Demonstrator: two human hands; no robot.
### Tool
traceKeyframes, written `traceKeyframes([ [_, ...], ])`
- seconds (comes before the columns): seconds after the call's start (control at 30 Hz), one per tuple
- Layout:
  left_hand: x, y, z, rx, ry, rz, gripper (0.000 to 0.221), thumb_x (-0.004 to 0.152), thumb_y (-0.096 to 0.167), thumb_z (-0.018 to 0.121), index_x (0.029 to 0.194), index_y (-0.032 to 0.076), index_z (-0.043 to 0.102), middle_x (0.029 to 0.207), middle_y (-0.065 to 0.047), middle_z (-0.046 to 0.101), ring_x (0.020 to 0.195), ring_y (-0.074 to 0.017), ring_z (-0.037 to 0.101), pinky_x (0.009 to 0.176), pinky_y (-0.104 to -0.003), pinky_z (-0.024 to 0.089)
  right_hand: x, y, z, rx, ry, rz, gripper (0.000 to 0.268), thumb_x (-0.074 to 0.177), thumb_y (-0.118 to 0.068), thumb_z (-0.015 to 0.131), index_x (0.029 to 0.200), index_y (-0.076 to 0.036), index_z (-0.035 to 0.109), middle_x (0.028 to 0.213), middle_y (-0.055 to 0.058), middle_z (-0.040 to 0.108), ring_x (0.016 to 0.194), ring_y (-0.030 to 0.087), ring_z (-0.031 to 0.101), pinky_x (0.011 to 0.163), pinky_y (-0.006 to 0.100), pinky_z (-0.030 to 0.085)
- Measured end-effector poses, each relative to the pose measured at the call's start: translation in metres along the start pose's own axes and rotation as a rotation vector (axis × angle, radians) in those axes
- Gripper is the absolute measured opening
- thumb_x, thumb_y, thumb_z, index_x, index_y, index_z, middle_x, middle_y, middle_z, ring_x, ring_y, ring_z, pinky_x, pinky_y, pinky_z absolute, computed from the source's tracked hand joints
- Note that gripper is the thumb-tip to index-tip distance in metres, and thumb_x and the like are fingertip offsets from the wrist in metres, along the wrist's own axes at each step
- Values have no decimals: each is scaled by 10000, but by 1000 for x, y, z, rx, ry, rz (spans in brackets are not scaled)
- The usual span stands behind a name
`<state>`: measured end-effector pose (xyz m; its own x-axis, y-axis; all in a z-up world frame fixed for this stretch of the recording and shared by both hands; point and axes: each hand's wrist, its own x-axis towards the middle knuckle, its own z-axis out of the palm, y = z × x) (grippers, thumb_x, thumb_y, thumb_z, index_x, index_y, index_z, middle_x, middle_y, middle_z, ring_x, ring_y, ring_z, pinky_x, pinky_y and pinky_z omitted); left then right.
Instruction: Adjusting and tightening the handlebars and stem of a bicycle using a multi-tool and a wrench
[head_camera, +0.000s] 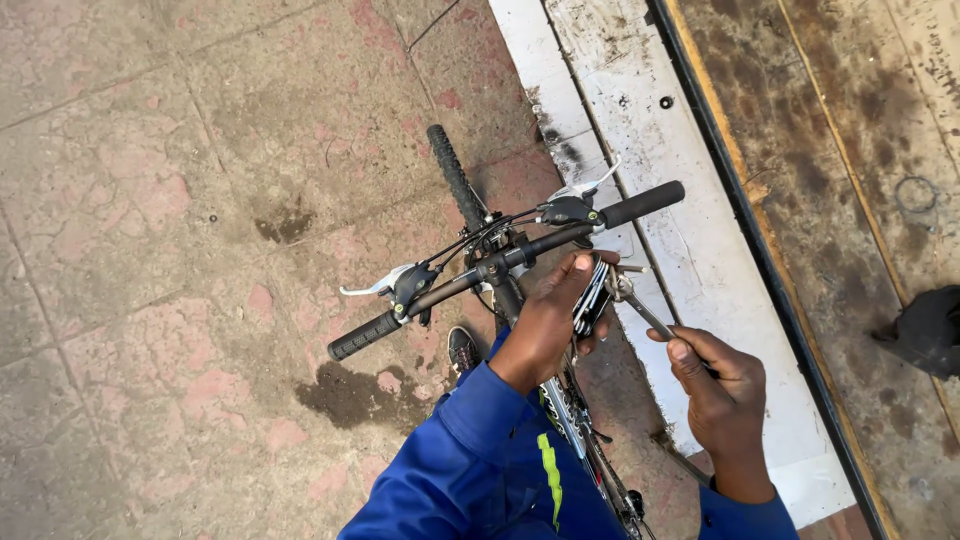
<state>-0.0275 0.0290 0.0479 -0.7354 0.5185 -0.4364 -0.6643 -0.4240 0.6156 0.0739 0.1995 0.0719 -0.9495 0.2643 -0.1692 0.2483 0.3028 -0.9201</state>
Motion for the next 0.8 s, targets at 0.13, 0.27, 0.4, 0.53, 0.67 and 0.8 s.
traceKeyframes([
  [0.13,-1,-3,0,-2,-38,27,264,1035,372,446,1116,150,564,872,-79,608,501,-94,476,332,-209,262,1,-6,3,194,25,74,336,963,-160,530,1102,111,670,511,2,314,466,107,293,481,262,256],
  [0.27,-11,-14,-7,173,2,-19,235,943,337,595,1090,160,544,752,-10,497,463,-80,435,351,-220,300,12,-20,-10,768,49,-110,193,1024,-192,497,986,-38,607,542,-48,328,422,66,280,407,215,247],
  [0.4,-18,-24,-10,70,18,-123,306,860,253,697,1143,200,596,731,3,493,522,-90,501,365,-222,322,35,-26,-28,378,263,27,237,1081,-212,482,1109,3,577,615,-28,392,485,81,374,439,233,352],
  [0.53,-17,-26,-16,-26,-28,-133,303,877,161,643,1169,125,571,999,-137,610,612,-193,598,433,-290,457,87,61,-69,-456,425,-34,177,1156,-163,574,1127,-28,686,801,43,636,669,166,561,686,378,467],
  [0.67,-4,-50,-36,-50,-30,-95,224,874,57,652,1058,87,529,993,-149,677,893,-289,700,702,-363,591,142,119,-109,-809,615,-394,223,992,92,560,1176,108,684,921,222,627,830,386,591,672,518,460],
  [0.8,-11,-42,-36,-54,3,-137,300,820,71,754,1032,92,542,924,-111,659,700,-249,690,629,-347,606,164,134,-119,-1100,604,-273,355,851,51,782,1149,115,599,1141,318,465,1035,515,413,835,622,394],
])
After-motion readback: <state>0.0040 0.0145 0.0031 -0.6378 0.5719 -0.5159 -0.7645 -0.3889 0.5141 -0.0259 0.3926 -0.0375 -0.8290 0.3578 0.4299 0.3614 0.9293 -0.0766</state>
